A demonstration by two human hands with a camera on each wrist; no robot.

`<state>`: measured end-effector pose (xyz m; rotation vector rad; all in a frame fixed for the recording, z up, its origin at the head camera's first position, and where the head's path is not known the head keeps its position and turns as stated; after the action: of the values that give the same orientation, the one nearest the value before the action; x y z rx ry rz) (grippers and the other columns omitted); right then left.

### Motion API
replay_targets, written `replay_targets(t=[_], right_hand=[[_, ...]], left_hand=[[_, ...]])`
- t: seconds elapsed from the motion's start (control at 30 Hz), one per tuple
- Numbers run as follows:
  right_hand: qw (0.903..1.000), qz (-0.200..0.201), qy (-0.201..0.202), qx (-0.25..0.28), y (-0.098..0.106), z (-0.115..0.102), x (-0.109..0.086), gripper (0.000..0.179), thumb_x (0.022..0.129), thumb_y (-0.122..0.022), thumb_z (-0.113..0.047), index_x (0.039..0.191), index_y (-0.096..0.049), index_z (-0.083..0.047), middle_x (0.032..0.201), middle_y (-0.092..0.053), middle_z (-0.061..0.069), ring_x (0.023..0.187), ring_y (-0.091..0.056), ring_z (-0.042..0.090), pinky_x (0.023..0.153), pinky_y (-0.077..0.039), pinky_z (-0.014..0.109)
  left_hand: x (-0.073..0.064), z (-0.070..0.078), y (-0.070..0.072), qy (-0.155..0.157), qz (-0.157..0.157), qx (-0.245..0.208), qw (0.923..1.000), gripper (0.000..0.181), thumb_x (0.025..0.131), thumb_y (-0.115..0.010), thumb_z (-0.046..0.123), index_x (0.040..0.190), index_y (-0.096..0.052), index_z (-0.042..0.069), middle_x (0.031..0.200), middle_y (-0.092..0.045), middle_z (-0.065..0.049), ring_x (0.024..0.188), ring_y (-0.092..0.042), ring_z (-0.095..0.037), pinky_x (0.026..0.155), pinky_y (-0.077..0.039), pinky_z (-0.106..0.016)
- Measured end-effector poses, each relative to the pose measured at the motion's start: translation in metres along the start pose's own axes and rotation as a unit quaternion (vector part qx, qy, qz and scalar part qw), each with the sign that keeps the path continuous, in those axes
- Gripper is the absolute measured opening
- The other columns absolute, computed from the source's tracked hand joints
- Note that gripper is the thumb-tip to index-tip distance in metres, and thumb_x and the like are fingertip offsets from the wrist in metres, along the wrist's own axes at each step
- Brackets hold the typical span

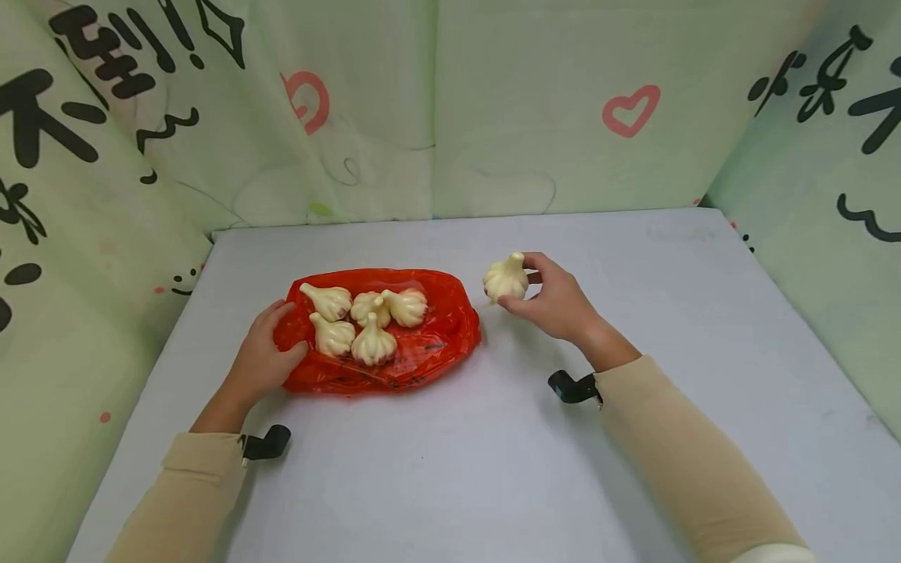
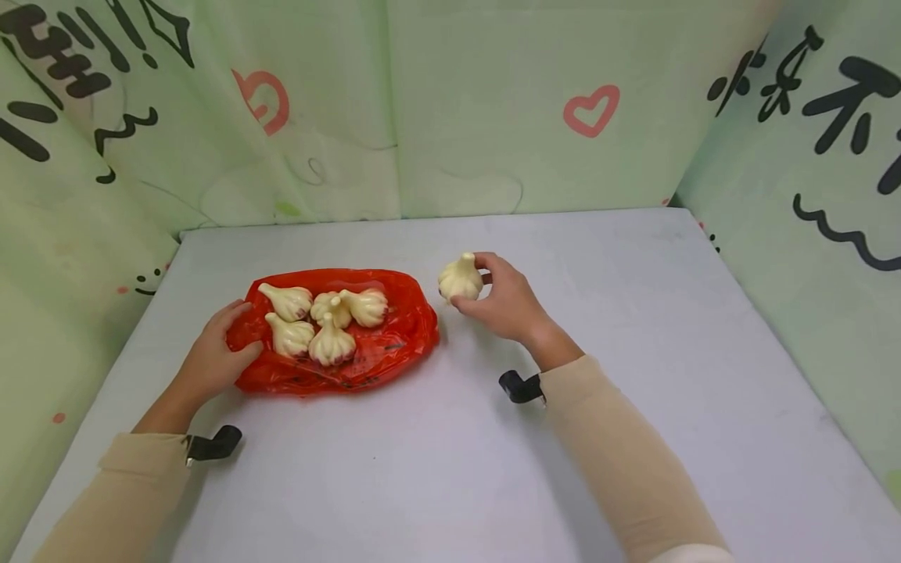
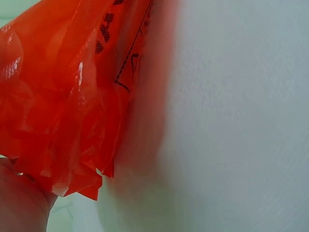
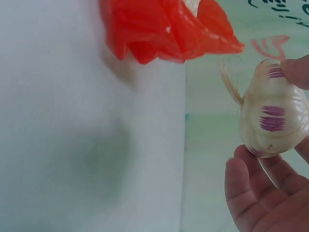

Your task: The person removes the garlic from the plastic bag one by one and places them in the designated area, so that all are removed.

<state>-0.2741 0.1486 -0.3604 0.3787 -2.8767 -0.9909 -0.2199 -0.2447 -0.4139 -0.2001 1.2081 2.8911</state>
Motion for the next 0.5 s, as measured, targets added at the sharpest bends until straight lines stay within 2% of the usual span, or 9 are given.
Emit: replay_targets(t=[0.3, 0.5], right_hand=[[0.9992, 0.005, -0.038, 0.007, 0.004, 0.029, 0.005, 0.066, 0.09, -0.07, -0.026, 0.145, -0.041, -0.003, 0.143, -0.046, 0.016, 0.121, -0.048, 0.034, 0.086, -0.051, 0.045], [0.9986, 0.006, -0.05, 0.015, 0.004, 0.04, 0.006, 0.067, 0.09, -0.07, -0.026, 0.145, -0.041, -0.001, 0.144, -0.046, 0.018, 0.122, -0.048, 0.035, 0.087, -0.049, 0.043]], left_hand=[[0.0, -0.001, 0.002, 0.002, -0.004, -0.017, 0.9998, 0.073, 0.091, -0.058, 0.01, 0.156, -0.026, -0.001, 0.163, -0.015, -0.023, 0.144, -0.022, -0.049, 0.099, -0.042, -0.065], [-0.001, -0.009, -0.001, 0.049, -0.022, -0.04, 0.9978, 0.076, 0.094, -0.057, 0.013, 0.159, -0.018, 0.004, 0.159, -0.021, -0.028, 0.138, -0.029, -0.05, 0.098, -0.045, -0.062]])
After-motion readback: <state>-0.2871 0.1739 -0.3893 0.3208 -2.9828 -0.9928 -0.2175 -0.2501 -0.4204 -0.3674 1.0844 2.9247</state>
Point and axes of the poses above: each hand's wrist, its own x-axis towards the middle knuckle, its own y-axis out of the back of the hand, z = x × y, the point moved 9 cm from there along x, towards the middle knuckle
